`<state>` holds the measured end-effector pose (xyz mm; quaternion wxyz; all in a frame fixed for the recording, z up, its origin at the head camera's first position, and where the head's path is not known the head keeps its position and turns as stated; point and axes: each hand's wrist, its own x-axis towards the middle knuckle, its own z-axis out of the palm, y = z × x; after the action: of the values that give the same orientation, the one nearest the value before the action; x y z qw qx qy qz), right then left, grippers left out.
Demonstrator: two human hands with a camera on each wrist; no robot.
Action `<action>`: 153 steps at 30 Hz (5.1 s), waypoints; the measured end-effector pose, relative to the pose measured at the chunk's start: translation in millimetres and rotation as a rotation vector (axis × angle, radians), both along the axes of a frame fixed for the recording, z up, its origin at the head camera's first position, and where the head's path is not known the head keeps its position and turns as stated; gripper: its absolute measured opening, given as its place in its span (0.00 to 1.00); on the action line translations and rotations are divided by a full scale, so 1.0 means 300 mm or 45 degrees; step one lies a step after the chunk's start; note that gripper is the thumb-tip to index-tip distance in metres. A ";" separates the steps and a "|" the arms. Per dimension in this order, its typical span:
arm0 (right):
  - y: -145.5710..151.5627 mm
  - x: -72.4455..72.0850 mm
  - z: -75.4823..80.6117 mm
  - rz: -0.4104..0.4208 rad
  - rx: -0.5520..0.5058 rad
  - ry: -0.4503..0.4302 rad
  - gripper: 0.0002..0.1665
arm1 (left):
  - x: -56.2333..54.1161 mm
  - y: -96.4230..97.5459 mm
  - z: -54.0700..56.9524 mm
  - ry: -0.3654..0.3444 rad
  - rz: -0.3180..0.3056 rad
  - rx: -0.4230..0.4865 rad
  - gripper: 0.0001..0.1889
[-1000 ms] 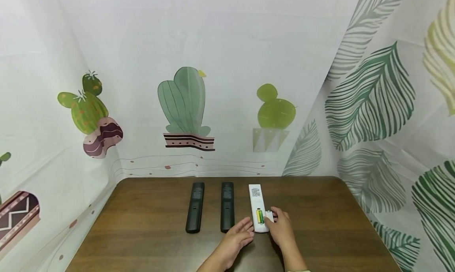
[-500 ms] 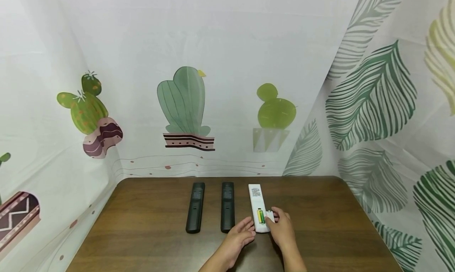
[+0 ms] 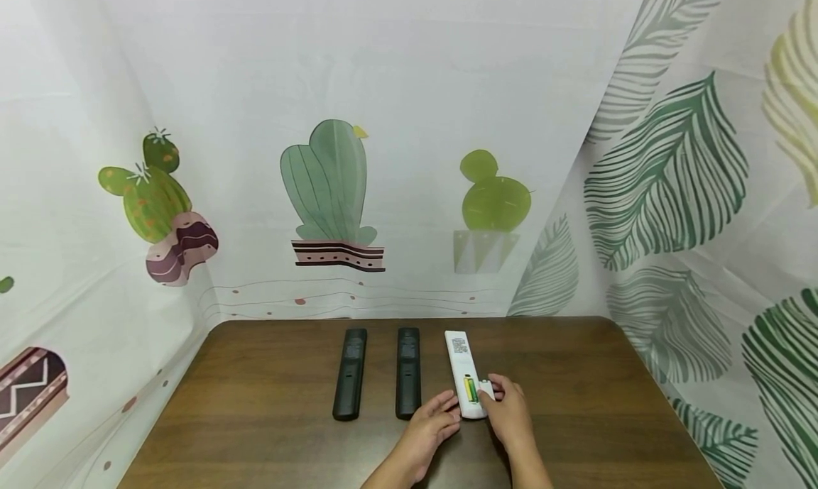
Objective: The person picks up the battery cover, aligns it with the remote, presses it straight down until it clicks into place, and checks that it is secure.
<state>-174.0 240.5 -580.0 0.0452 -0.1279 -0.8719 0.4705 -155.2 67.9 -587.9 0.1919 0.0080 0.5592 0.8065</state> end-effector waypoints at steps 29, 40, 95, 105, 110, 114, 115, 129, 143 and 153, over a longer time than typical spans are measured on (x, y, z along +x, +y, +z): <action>0.006 0.011 0.017 0.057 -0.020 -0.002 0.19 | -0.030 0.033 -0.014 -0.041 0.045 0.134 0.40; 0.001 0.009 0.019 0.076 -0.033 -0.011 0.15 | -0.054 0.038 -0.031 -0.052 0.043 0.122 0.37; -0.010 0.009 0.055 -0.065 -0.147 0.061 0.17 | -0.067 0.037 -0.026 -0.059 0.163 0.017 0.29; -0.015 0.004 0.060 -0.071 -0.166 0.089 0.18 | -0.077 0.004 0.009 -0.035 0.156 0.046 0.30; -0.020 0.004 0.073 -0.071 -0.220 0.133 0.18 | -0.083 -0.018 0.029 -0.021 0.161 0.034 0.33; -0.028 0.003 0.089 -0.066 -0.243 0.194 0.17 | -0.090 -0.037 0.035 -0.010 0.173 0.029 0.35; -0.031 0.002 0.093 -0.059 -0.256 0.212 0.17 | -0.092 -0.043 0.036 -0.006 0.175 0.029 0.35; -0.088 -0.008 0.117 0.027 -0.416 0.303 0.18 | -0.104 -0.138 0.057 0.002 0.131 0.070 0.36; -0.175 -0.011 0.155 0.129 -0.493 0.413 0.16 | -0.089 -0.192 0.059 0.002 0.102 0.106 0.38; -0.220 -0.020 0.162 0.176 -0.531 0.410 0.15 | -0.078 -0.219 0.076 0.006 0.106 0.116 0.38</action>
<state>-180.1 174.4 -531.5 0.1235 0.0019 -0.7444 0.6562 -178.6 2.0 -565.2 0.1562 -0.0047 0.5223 0.8383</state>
